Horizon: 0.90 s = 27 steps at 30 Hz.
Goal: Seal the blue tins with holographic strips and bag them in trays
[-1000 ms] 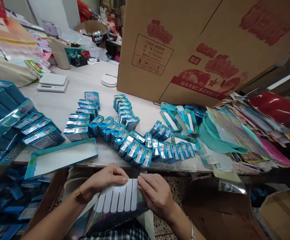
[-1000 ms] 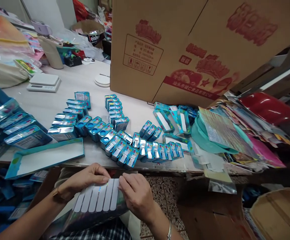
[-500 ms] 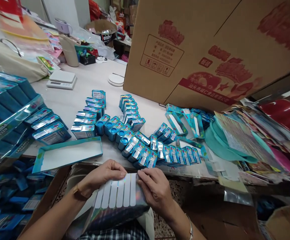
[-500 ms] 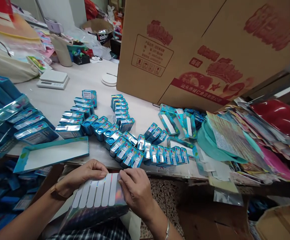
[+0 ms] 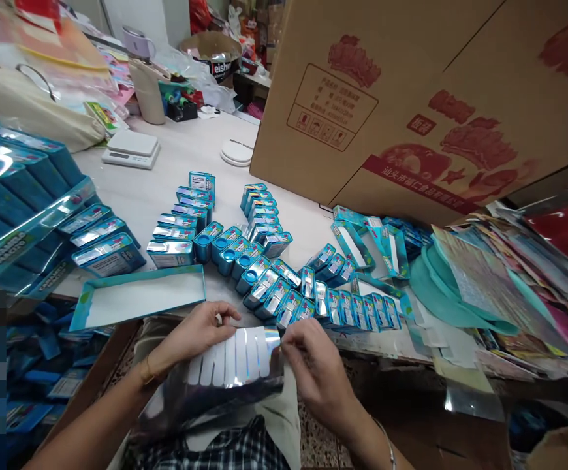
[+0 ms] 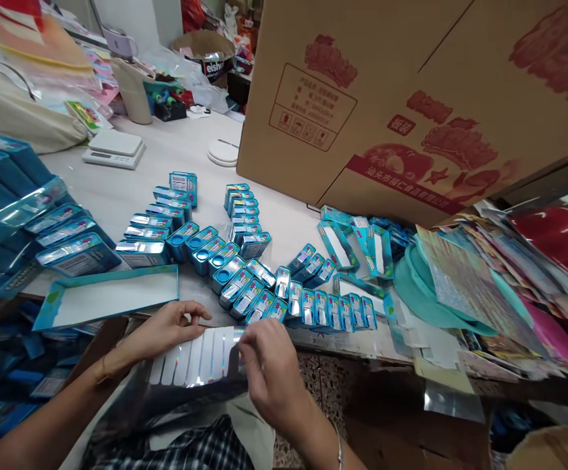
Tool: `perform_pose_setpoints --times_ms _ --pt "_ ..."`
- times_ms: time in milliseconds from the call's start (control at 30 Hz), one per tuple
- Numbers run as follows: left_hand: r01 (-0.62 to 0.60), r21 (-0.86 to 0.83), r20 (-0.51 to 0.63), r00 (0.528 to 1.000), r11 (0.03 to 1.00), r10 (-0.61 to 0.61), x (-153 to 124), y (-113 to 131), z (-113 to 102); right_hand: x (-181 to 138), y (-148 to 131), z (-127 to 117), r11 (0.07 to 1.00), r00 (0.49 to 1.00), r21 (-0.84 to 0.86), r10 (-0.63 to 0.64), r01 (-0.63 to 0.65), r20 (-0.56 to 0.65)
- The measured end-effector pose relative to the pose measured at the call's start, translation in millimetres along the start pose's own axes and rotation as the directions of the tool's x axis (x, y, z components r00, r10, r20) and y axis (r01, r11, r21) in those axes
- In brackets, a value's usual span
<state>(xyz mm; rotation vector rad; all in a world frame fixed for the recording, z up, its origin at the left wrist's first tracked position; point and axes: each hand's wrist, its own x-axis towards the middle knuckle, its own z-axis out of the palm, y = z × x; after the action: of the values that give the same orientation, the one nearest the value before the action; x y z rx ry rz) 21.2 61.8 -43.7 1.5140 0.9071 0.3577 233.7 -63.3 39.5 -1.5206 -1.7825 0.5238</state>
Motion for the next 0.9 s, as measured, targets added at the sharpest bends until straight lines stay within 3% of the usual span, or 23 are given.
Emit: perform_pose_setpoints --times_ms 67,233,300,400,533,600,733,900 --pt "-0.031 0.024 -0.015 0.999 0.999 0.031 -3.1 -1.2 -1.6 19.3 -5.1 -5.9 0.983 0.992 0.139 0.123 -0.122 0.002" --pt "0.083 -0.307 0.243 0.970 0.948 -0.006 -12.6 13.5 0.9 70.1 1.4 3.4 0.914 0.971 0.329 0.237 -0.237 0.040" --pt "0.074 -0.394 0.235 0.972 0.916 0.022 -10.1 18.2 1.4 83.7 7.5 12.2 0.901 0.967 0.353 0.246 -0.252 0.062" --pt "0.003 -0.376 0.155 0.986 0.927 0.059 2.5 20.9 0.1 96.5 15.6 22.9 0.897 0.964 0.351 0.254 -0.267 0.084" --pt "-0.059 -0.255 -0.044 0.998 0.965 0.049 22.7 21.4 -2.4 109.0 24.2 31.2 0.917 0.961 0.287 0.263 -0.277 0.087" --pt "-0.066 -0.219 -0.091 0.995 0.974 0.047 29.3 21.1 -3.1 115.4 28.9 34.6 0.949 0.968 0.190 0.247 -0.250 0.039" --pt "-0.035 -0.205 -0.112 0.994 0.978 0.013 36.5 17.4 -2.9 126.4 40.3 40.6 0.990 0.990 -0.066 0.123 -0.128 -0.074" --pt "-0.016 -0.207 -0.097 0.995 0.978 -0.004 46.0 5.6 -1.4 132.6 53.6 45.7 0.983 0.997 -0.165 0.072 -0.077 -0.037"
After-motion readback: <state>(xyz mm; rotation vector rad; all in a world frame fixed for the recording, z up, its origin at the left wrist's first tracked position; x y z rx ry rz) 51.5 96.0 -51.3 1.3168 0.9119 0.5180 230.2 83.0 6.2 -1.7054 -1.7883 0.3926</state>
